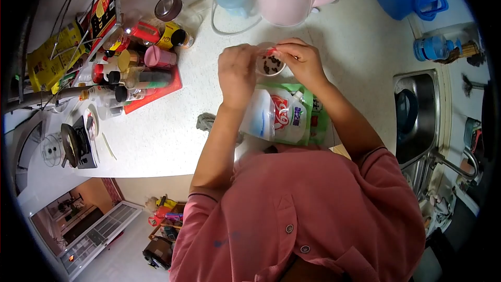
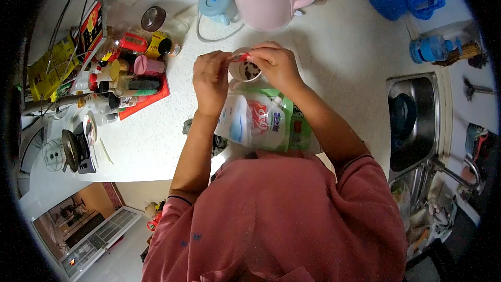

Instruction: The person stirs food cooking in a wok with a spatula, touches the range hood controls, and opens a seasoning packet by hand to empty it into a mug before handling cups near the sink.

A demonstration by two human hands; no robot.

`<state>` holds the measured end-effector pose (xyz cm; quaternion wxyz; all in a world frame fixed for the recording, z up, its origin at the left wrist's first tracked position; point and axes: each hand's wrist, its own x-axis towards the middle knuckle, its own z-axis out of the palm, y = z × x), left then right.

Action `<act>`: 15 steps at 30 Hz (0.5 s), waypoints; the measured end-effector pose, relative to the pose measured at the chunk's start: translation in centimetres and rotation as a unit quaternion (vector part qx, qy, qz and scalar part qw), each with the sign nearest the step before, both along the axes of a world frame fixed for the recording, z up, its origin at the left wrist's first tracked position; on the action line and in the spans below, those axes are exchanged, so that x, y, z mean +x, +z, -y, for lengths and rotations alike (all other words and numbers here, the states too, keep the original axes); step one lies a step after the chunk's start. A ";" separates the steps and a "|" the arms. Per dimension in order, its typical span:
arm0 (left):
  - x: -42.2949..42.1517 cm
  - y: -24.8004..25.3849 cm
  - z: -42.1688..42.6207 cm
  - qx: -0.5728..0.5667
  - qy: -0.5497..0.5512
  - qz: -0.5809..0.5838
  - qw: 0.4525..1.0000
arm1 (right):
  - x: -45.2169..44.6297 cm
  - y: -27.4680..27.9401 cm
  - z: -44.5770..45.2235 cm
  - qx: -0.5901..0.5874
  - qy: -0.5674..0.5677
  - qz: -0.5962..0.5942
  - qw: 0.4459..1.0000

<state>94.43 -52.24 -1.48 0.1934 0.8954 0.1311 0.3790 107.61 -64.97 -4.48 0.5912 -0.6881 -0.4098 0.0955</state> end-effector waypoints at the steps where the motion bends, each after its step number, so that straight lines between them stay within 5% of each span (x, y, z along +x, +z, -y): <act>1: 0.0 0.1 0.2 -0.035 0.016 0.007 0.999 | 0.0 -0.1 0.1 -0.005 -0.005 -0.001 1.000; 10: -0.5 -2.1 1.2 -0.425 0.051 -0.029 0.903 | -0.4 1.4 0.0 -0.007 0.035 -0.184 0.982; 15: -0.5 -1.4 1.5 -0.399 0.029 -0.059 0.915 | 0.2 0.3 -0.1 -0.044 0.050 -0.092 0.994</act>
